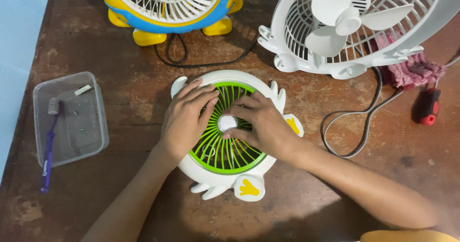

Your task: The person uses a screwdriver to remove screws from the front grille of a small white electric fan, then separates the grille from the fan body. They remove the central cap and lift off the green inner grille, then wipe the inner grille with a red cloth. The fan remains disassembled on the table.

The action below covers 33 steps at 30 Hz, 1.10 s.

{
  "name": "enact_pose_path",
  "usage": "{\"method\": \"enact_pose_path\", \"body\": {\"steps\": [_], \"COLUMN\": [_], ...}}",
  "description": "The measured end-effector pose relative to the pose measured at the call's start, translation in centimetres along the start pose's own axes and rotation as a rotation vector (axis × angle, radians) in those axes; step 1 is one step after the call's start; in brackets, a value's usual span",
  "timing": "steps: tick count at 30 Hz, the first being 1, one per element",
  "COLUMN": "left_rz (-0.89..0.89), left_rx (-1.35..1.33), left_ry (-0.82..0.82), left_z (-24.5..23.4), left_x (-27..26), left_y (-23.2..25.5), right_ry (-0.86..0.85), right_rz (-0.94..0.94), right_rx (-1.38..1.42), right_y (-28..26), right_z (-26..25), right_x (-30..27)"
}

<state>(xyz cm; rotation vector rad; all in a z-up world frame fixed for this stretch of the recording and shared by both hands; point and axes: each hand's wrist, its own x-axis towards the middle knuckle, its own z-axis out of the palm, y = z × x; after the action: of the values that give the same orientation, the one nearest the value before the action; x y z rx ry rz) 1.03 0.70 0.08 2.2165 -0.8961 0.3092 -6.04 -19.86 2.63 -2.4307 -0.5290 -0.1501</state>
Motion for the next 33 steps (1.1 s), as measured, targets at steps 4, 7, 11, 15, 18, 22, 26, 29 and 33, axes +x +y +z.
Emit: {"method": "enact_pose_path", "body": {"steps": [4, 7, 11, 15, 18, 22, 26, 29, 33], "left_rz": [0.022, 0.021, 0.035, 0.027, 0.007, 0.04, 0.023, 0.016, 0.03], "left_rx": [0.027, 0.032, 0.042, 0.042, 0.03, 0.05, 0.042, 0.043, 0.091], "left_ry": [-0.017, -0.024, -0.014, -0.009, -0.005, -0.014, -0.016, -0.013, -0.023], "left_z": [-0.2, -0.3, -0.3, -0.2, -0.1, -0.2, -0.1, 0.1, 0.2], "left_x": [0.1, 0.1, 0.1, 0.2, 0.1, 0.2, -0.1, -0.1, 0.1], "left_y": [0.0, 0.0, 0.1, 0.2, 0.3, 0.4, 0.3, 0.2, 0.2], "right_ry": [-0.074, -0.043, -0.056, -0.09, -0.135, -0.102, -0.061, -0.09, -0.12], "right_rz": [-0.171, -0.171, 0.141, 0.034, -0.127, 0.012, 0.173, 0.081, -0.103], "right_rx": [0.056, 0.137, 0.041, 0.1, 0.132, 0.253, 0.085, 0.156, 0.231], "right_y": [0.8, 0.6, -0.4, 0.4, 1.0, 0.4, -0.1, 0.4, 0.8], "right_z": [-1.3, -1.7, -0.6, -0.9, -1.7, -1.6, -0.5, -0.8, -1.8], "right_x": [0.5, 0.5, 0.4, 1.0, 0.8, 0.5, 0.5, 0.7, 0.6]}}
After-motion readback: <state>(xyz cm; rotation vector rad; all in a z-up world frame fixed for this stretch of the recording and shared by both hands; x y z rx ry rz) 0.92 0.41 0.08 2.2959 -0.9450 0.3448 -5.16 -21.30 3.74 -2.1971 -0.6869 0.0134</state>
